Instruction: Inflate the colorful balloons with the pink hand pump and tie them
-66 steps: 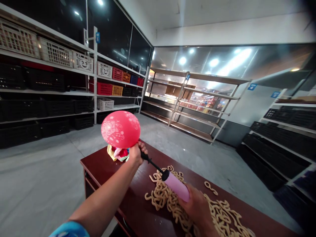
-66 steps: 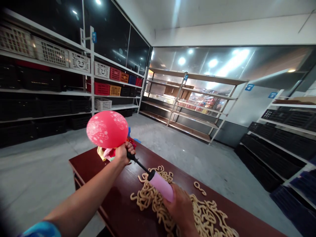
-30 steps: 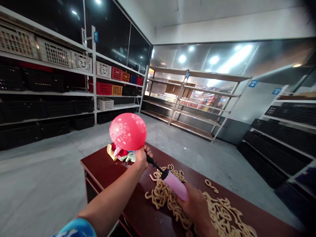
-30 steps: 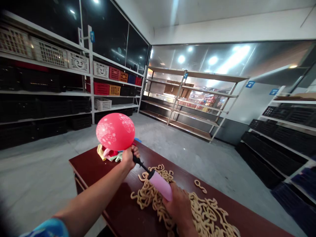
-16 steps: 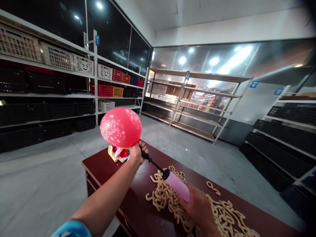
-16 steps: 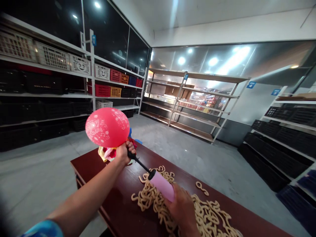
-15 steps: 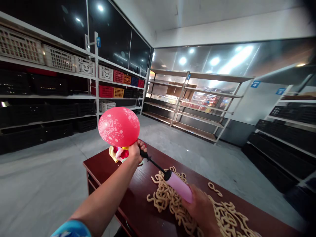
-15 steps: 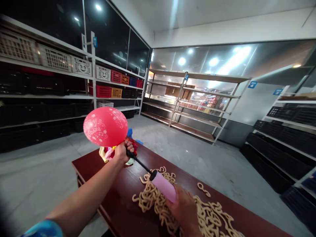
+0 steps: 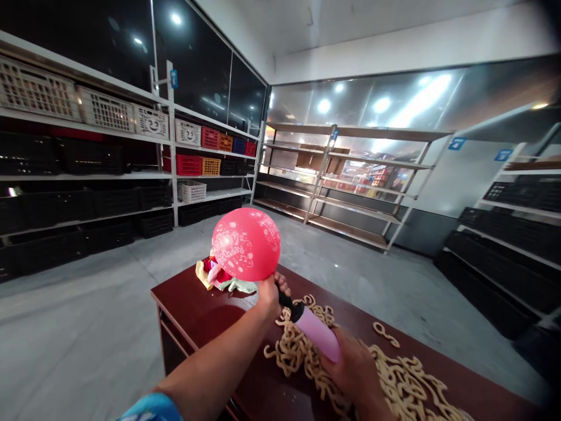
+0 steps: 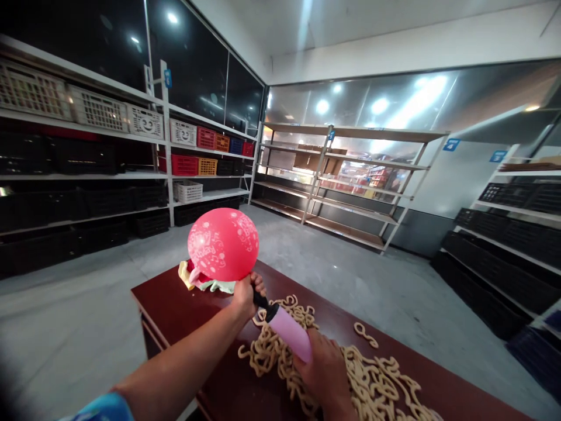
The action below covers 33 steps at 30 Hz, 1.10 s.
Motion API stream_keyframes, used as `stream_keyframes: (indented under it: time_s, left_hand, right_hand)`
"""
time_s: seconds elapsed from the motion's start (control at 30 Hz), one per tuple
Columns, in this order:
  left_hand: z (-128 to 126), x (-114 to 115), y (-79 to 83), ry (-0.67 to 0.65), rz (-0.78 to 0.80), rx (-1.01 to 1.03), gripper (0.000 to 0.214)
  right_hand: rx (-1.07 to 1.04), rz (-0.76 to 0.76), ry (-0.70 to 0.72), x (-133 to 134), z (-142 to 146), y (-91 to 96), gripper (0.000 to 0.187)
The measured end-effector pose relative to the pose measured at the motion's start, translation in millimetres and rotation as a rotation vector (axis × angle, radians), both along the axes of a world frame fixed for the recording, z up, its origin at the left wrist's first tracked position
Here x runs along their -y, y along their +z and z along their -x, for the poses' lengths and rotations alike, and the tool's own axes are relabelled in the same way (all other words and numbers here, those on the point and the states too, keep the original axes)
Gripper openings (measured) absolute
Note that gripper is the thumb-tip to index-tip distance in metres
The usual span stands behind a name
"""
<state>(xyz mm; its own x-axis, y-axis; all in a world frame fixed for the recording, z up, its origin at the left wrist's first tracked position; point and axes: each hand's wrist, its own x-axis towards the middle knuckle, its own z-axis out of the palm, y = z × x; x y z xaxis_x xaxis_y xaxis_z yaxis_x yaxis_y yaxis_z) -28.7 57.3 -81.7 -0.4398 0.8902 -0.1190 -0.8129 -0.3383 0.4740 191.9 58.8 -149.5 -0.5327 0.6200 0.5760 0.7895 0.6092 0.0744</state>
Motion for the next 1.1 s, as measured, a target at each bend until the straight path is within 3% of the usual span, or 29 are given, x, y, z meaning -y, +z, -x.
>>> stream_keyframes:
  time_s: [0.13,0.4,0.5,0.6,0.83,0.97,1.1]
  left_hand:
    - [1,0,6.2,0.013,-0.006,-0.014,0.016]
    - [77,9,44.0,0.137,-0.108,-0.061,0.016]
    - [91,9,48.8,0.172,-0.141,-0.065,0.016]
    - [78,5,40.6,0.159,-0.145,-0.05,0.017]
    - [3,2,6.5,0.037,-0.041,-0.039,0.016]
    - [-8,7,4.9,0.042,-0.023,-0.034,0.016]
    - [-10,16,6.1,0.03,0.02,-0.015,0.016]
  right_hand:
    - [-0.017,-0.003,-0.003,-1,-3,0.0,0.026]
    - [-0.056,-0.008,0.011,-8,-12,3.3,0.03]
    - [-0.058,-0.033,-0.009,-10,-13,1.7,0.03]
    - [-0.04,-0.059,-0.023,-10,-13,0.3,0.028]
    - [0.013,0.008,-0.018,-1,-4,4.5,0.032]
    - [0.0,0.125,-0.027,10,3,18.2,0.039]
    - [-0.055,0.134,0.005,30,15,41.3,0.067]
